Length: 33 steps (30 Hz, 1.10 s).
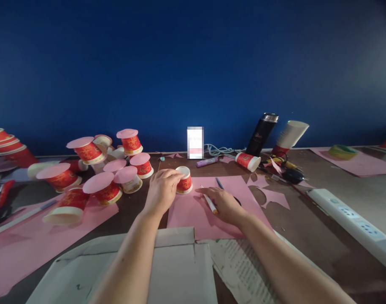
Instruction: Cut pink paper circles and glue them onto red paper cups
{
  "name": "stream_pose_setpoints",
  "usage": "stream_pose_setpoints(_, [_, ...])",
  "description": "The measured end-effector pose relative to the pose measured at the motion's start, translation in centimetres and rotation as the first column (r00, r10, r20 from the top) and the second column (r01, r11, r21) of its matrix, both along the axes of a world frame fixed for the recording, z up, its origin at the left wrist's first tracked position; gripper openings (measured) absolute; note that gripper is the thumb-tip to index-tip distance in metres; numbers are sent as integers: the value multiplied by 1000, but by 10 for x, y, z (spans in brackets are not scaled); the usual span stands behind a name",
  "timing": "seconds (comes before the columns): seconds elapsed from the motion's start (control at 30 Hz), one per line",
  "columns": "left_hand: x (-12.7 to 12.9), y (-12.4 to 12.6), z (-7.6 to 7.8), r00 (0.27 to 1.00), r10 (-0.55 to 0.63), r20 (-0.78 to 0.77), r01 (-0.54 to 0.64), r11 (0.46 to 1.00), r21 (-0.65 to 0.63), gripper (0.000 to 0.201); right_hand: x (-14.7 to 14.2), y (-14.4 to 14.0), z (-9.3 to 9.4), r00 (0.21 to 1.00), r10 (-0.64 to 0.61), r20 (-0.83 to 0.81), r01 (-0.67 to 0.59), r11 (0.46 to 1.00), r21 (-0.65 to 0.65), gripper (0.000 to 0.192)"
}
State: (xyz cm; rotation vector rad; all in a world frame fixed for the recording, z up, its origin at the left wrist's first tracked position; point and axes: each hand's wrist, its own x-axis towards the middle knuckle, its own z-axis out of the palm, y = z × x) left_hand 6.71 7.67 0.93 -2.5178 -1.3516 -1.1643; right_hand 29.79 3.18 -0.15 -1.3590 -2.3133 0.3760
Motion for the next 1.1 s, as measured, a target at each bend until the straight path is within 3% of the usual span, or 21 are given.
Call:
stream_pose_setpoints(0.3, [-1, 2, -2, 997, -55, 61, 54, 998, 22, 25, 0, 1, -6, 998, -1, -70, 3, 1000, 22, 39])
stream_pose_setpoints(0.7, [0, -2, 0, 998, -41, 46, 41, 999, 6, 25, -17, 8, -13, 971, -113, -211, 123, 992, 34, 47])
stream_pose_setpoints(0.9, [1, -2, 0, 998, -31, 47, 32, 999, -14, 27, -28, 17, -23, 966, -31, -256, 35, 999, 13, 48])
stream_pose_setpoints(1.1, [2, -3, 2, 998, -26, 50, 28, 999, -43, 26, -29, 12, -24, 967, -46, -251, 50, 999, 9, 43])
